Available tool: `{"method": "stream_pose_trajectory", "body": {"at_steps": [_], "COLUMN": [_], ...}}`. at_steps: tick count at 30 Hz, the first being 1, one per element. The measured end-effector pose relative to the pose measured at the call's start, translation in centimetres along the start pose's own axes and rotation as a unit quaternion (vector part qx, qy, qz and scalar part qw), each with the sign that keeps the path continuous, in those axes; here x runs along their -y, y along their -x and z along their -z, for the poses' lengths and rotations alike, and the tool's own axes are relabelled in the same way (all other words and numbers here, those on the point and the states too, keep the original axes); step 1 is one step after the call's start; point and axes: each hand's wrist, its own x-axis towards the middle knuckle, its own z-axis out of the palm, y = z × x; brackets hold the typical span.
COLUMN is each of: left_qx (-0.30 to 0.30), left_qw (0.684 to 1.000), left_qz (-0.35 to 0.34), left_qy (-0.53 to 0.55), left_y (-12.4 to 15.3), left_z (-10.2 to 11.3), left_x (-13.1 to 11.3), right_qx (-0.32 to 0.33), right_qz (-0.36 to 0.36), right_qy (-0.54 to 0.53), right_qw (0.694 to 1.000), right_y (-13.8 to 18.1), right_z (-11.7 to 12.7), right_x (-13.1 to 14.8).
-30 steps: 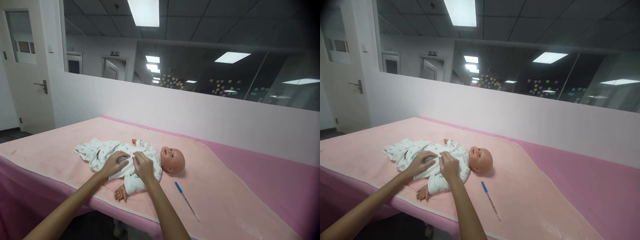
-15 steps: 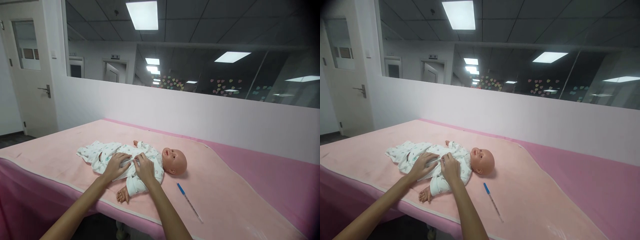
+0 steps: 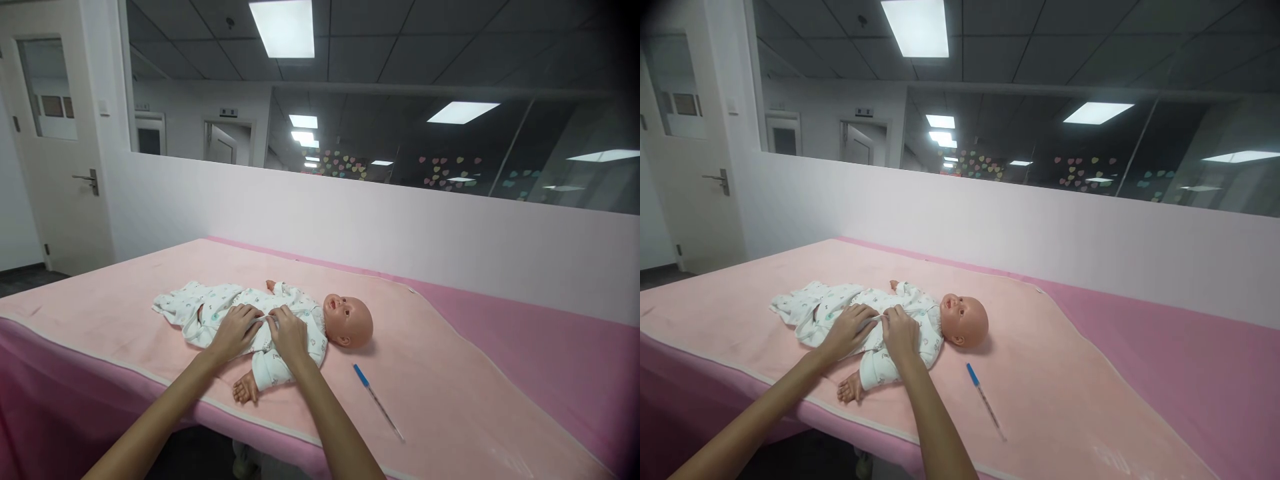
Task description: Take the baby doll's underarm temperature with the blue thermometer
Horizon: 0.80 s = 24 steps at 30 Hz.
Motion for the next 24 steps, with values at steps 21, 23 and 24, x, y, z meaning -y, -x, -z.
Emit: {"method": "stream_pose_trajectory", "body": {"at_steps": [21, 23, 24], "left_qx": [0.008, -0.001, -0.006], "left_qw": [0.994, 0.995, 0.995], "left_qz": [0.059, 0.058, 0.058], "left_qy": [0.096, 0.082, 0.076], "left_y": [0.25, 0.31, 0.32], "left_z": [0.72, 0.49, 0.34], "left_x": [-0.57, -0.62, -0.57], "right_qx": [0.004, -0.004, -0.009], "right_qz": [-0.033, -0.034, -0.033], "right_qy": [0.030, 0.020, 0.016], "right_qw": [0.999, 0.999, 0.999], "right_y": [0.00, -0.01, -0.01], "right_z": [-0.05, 0.06, 0.11], "right_x": [0.27, 0.26, 0.25]}}
